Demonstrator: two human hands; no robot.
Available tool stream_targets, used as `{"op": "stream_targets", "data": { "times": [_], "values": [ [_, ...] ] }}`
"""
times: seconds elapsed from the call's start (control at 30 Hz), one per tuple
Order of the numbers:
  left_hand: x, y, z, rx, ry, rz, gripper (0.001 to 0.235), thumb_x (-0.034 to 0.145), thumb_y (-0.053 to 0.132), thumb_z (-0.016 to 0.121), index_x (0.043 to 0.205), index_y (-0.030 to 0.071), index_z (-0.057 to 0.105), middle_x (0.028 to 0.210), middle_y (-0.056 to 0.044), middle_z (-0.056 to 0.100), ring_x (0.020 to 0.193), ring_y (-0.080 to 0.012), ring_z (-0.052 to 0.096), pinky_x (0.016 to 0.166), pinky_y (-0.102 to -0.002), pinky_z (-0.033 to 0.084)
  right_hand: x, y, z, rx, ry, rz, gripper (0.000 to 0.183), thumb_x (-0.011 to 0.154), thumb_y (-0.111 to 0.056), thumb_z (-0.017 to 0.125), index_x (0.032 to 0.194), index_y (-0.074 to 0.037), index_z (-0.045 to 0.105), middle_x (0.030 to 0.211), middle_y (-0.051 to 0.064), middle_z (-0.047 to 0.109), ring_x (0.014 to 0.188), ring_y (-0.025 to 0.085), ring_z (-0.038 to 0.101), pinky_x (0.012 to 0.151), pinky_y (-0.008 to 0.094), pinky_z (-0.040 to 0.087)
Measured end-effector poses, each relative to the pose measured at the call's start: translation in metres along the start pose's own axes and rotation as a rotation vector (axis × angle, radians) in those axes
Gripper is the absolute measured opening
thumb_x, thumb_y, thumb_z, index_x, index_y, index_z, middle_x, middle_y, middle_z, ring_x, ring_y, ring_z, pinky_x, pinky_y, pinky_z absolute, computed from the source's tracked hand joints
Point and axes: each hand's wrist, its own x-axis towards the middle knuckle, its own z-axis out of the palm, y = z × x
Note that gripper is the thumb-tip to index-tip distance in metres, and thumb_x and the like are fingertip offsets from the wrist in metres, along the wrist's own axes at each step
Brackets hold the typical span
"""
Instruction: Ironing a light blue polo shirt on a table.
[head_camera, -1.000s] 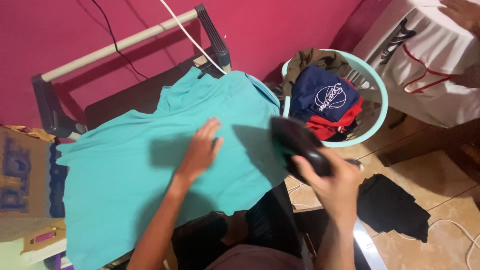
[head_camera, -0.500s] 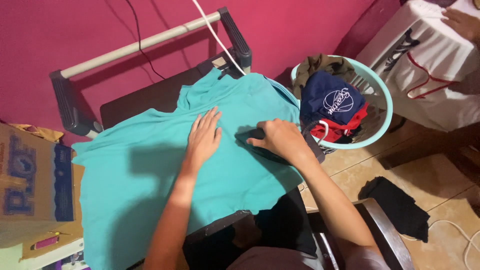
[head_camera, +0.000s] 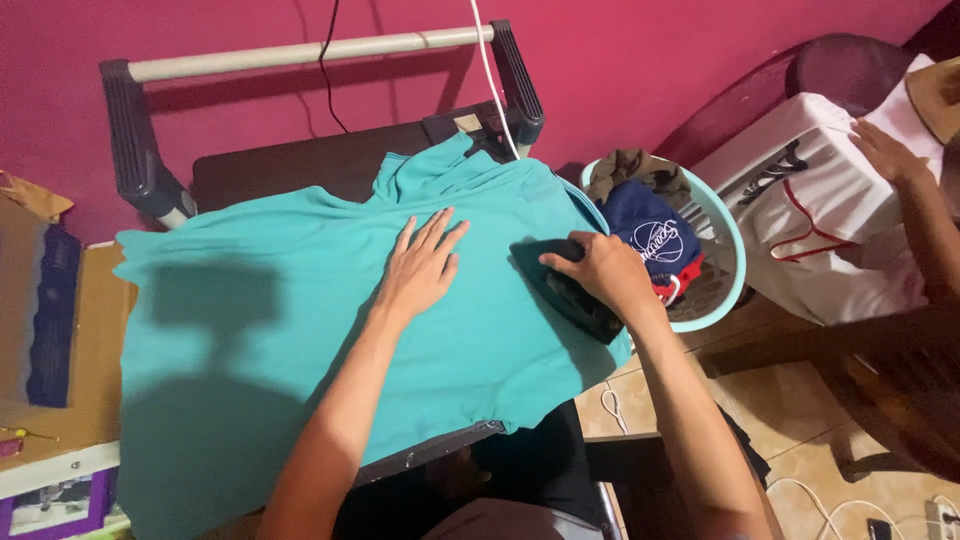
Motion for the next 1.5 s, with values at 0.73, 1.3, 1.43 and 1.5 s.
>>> {"op": "stream_targets", "data": {
  "times": [0.73,1.3,1.43,1.5],
  "values": [
    [-0.038,-0.018,-0.029,0.07,0.048,-0.071,0.044,0.102,0.033,0.057,0.142,0.015,0.057,0.153,-0.006,0.052,0.147,-0.0197,0.043,0.124,-0.048,0.027,0.012,0.026,0.015,-0.084,0.079,-0.221,0.054,0.088,-0.064,0.064,0.118,-0.019,0.073,0.094,0.018,0.077,0.092,0.04,0.076,0.081,0.05,0.061],
    [-0.036,-0.027,-0.016,0.101,0.09,-0.061,0.046,0.097,0.033,0.064,0.14,0.017,0.059,0.154,-0.003,0.052,0.145,-0.019,0.047,0.121,-0.051,0.033,-0.003,0.031,0.034,-0.183,0.275,-0.197,0.054,0.086,-0.063,0.069,0.118,-0.02,0.073,0.081,0.016,0.073,0.075,0.041,0.076,0.067,0.049,0.06],
    [-0.03,-0.028,-0.02,0.066,0.063,-0.049,0.044,0.099,0.031,0.062,0.14,0.015,0.059,0.153,-0.007,0.053,0.144,-0.0236,0.048,0.119,-0.054,0.034,-0.022,0.016,0.017,-0.195,0.267,-0.248,0.048,0.083,-0.063,0.069,0.114,-0.027,0.072,0.076,0.013,0.074,0.073,0.037,0.076,0.067,0.048,0.06],
    [-0.03,-0.027,-0.021,0.041,0.045,-0.043,0.043,0.101,0.03,0.061,0.14,0.013,0.059,0.152,-0.009,0.053,0.143,-0.0266,0.049,0.118,-0.056,0.035,-0.031,0.016,0.002,-0.176,0.22,-0.222,0.047,0.083,-0.063,0.069,0.115,-0.028,0.071,0.076,0.015,0.075,0.075,0.039,0.076,0.069,0.049,0.059]
  ]
}}
